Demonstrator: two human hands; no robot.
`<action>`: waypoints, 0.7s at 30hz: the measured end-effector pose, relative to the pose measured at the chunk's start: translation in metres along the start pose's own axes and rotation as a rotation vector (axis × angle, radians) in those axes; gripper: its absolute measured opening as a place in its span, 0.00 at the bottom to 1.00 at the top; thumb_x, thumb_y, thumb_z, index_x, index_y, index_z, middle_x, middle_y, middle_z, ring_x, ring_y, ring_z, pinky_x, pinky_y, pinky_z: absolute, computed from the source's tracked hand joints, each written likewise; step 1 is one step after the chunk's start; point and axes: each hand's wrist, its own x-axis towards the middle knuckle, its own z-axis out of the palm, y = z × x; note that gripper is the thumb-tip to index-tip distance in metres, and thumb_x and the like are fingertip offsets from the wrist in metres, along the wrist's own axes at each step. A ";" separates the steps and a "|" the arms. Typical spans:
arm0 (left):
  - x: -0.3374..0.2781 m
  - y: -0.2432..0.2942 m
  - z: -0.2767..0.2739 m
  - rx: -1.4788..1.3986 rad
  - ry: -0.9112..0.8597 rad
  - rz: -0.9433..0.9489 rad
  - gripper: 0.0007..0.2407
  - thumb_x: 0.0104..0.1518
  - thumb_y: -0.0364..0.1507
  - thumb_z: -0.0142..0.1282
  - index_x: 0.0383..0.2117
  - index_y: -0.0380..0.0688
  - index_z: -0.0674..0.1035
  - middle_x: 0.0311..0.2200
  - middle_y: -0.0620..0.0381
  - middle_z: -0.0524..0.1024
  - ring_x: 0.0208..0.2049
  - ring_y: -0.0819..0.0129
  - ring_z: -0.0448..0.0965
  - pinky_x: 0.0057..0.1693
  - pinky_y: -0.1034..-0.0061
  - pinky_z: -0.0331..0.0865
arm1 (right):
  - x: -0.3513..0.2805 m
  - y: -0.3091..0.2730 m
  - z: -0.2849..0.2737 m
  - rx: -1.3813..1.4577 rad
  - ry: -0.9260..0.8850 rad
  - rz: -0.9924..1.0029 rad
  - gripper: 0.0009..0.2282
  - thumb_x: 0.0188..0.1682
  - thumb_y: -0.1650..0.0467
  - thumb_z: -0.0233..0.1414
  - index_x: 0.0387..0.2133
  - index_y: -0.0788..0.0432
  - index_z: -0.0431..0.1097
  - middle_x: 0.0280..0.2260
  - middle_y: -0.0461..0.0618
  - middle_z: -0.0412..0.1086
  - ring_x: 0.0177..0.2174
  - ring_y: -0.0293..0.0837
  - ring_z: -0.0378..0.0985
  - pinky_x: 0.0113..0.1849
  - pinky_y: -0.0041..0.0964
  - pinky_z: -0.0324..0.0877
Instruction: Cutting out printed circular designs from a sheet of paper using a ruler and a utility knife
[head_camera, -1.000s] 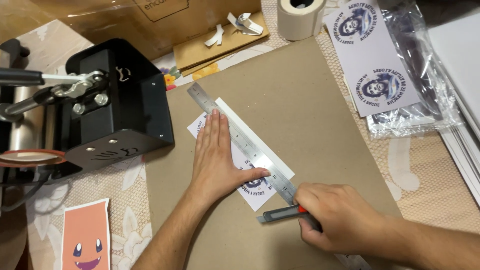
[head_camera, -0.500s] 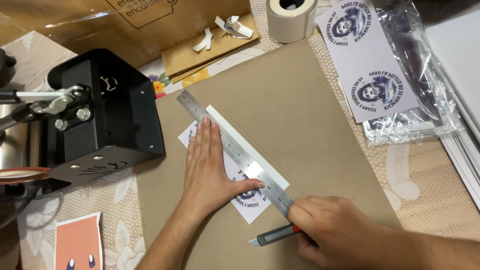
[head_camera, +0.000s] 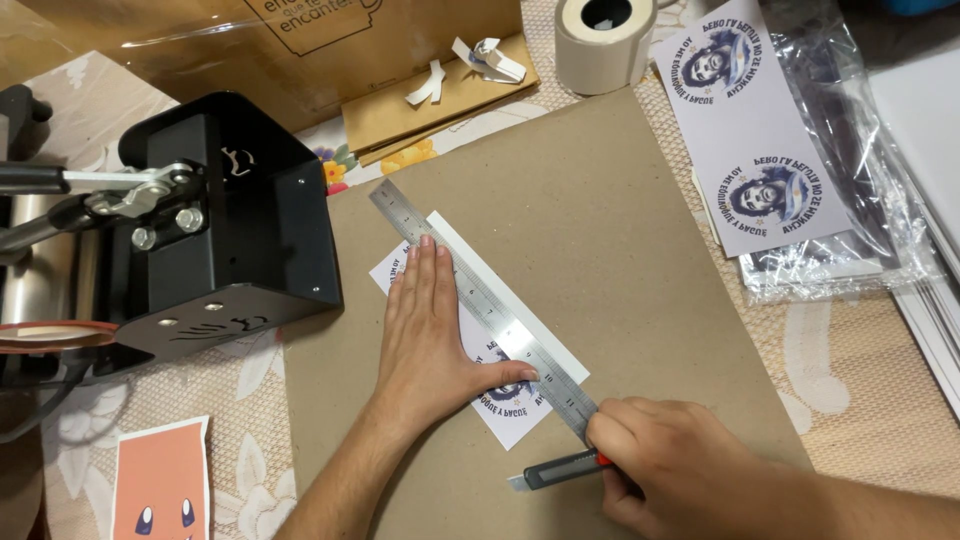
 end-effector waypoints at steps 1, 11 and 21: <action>0.000 0.000 0.000 -0.002 -0.006 -0.006 0.67 0.29 0.66 0.68 0.69 0.32 0.42 0.72 0.37 0.36 0.73 0.48 0.34 0.72 0.56 0.33 | 0.000 0.000 0.000 -0.006 -0.002 0.001 0.08 0.35 0.67 0.53 0.24 0.51 0.61 0.23 0.43 0.66 0.22 0.49 0.71 0.21 0.46 0.67; 0.000 0.001 0.001 0.003 0.020 -0.007 0.66 0.29 0.67 0.65 0.69 0.33 0.43 0.72 0.38 0.37 0.73 0.47 0.37 0.72 0.55 0.35 | 0.001 0.001 0.000 0.002 0.021 -0.007 0.08 0.34 0.67 0.53 0.24 0.50 0.60 0.23 0.43 0.66 0.21 0.49 0.71 0.21 0.45 0.66; 0.000 0.001 0.001 0.018 0.018 -0.003 0.67 0.27 0.67 0.68 0.69 0.33 0.42 0.72 0.38 0.36 0.73 0.48 0.36 0.72 0.55 0.35 | 0.000 0.000 0.001 -0.014 0.008 0.019 0.09 0.32 0.67 0.52 0.24 0.49 0.60 0.23 0.42 0.66 0.22 0.49 0.72 0.21 0.46 0.66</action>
